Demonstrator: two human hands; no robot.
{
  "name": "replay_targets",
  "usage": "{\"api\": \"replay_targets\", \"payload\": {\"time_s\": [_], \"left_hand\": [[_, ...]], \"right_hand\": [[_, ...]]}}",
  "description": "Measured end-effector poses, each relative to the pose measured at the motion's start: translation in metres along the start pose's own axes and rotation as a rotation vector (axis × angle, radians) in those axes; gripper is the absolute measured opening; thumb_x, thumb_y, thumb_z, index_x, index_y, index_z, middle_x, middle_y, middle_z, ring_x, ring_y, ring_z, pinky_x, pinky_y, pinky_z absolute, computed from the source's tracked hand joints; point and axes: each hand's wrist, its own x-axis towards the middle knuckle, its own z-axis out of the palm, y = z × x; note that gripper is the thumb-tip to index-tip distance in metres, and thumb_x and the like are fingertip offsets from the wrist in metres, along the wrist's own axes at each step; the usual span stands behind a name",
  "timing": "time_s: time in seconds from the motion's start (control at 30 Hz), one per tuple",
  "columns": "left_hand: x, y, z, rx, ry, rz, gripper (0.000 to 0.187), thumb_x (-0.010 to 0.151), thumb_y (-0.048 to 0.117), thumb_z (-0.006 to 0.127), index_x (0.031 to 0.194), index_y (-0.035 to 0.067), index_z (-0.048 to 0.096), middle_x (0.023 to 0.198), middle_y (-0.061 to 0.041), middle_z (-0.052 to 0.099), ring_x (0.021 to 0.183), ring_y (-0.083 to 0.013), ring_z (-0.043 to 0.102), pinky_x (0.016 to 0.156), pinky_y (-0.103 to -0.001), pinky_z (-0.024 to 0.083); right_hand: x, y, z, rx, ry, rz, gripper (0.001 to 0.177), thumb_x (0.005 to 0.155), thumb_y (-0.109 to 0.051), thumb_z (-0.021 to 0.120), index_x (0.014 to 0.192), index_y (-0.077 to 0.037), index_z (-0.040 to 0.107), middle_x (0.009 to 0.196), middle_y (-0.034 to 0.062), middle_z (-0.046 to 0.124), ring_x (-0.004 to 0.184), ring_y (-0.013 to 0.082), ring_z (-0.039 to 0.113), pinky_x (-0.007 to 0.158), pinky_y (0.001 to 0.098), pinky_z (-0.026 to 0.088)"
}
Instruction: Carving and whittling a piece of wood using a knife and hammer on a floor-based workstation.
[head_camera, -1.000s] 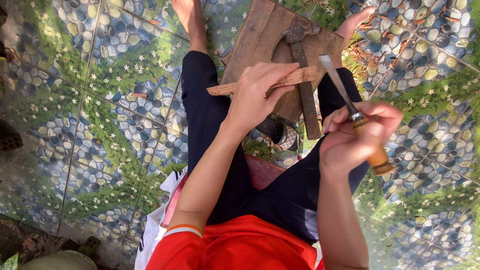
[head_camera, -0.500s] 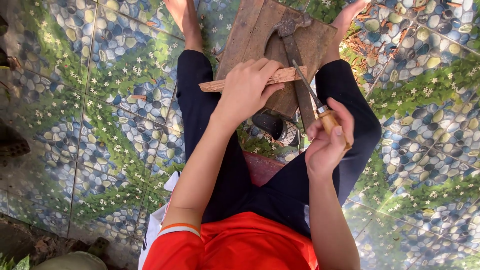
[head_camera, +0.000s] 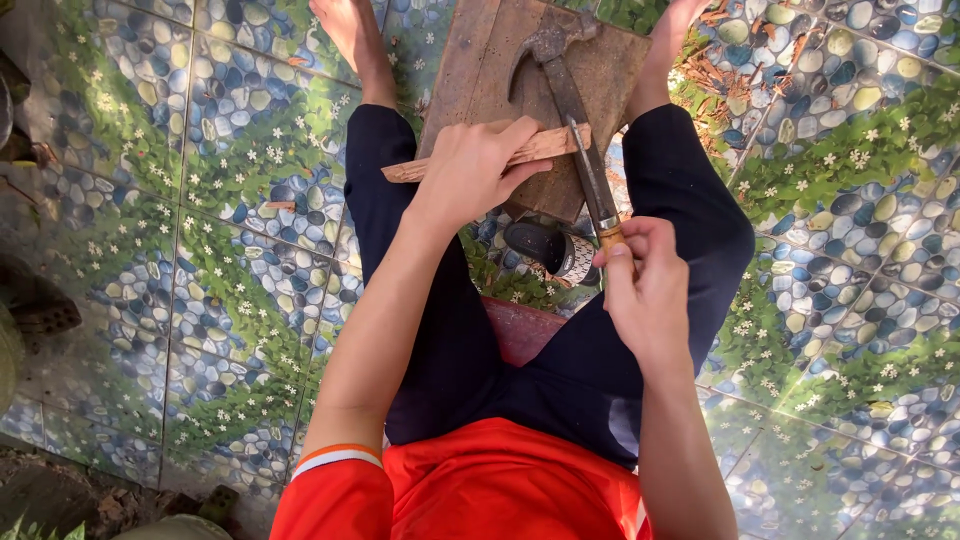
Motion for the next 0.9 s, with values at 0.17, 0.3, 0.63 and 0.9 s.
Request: {"api": "replay_targets", "payload": {"time_s": [0.17,0.3,0.63,0.9], "left_hand": [[-0.002,-0.001,-0.012,0.118,-0.035,0.061,0.025,0.094,0.027,0.079,0.110,0.016,0.064,0.088,-0.006,0.073,0.070,-0.0354,0.074,0.060,-0.043,0.058],[-0.008,-0.016,-0.013,0.140,-0.069,0.037,0.023,0.093,0.030,0.079,0.104,0.018,0.062,0.085,-0.003,0.071,0.069,-0.0347,0.072,0.061,-0.043,0.057],[-0.005,-0.024,-0.014,0.121,-0.038,0.038,0.032,0.093,0.043,0.080,0.100,0.018,0.061,0.082,-0.003,0.067,0.069,-0.0317,0.071,0.060,-0.041,0.056],[0.001,-0.018,-0.015,0.104,0.001,0.022,0.031,0.095,0.042,0.079,0.094,0.016,0.061,0.074,-0.002,0.061,0.061,-0.0286,0.068,0.057,-0.037,0.054]], "right_hand": [[0.001,-0.013,0.005,-0.053,-0.127,0.019,0.030,0.109,-0.016,0.046,0.118,0.005,0.064,0.058,0.0113,0.061,0.042,0.0189,0.056,0.044,0.0316,0.045],[-0.008,-0.014,0.013,0.003,-0.171,0.108,0.033,0.110,-0.018,0.043,0.110,-0.001,0.071,0.052,0.0060,0.058,0.034,0.0156,0.055,0.040,0.0261,0.045],[-0.003,-0.035,0.024,-0.344,-0.211,0.076,0.035,0.112,-0.024,0.044,0.112,0.004,0.064,0.061,0.0256,0.063,0.055,0.0451,0.061,0.056,0.0504,0.046],[0.012,-0.038,0.016,-0.724,-0.271,0.205,0.048,0.114,-0.044,0.042,0.111,-0.003,0.066,0.068,0.0289,0.065,0.073,0.0541,0.070,0.064,0.0600,0.055]]}}
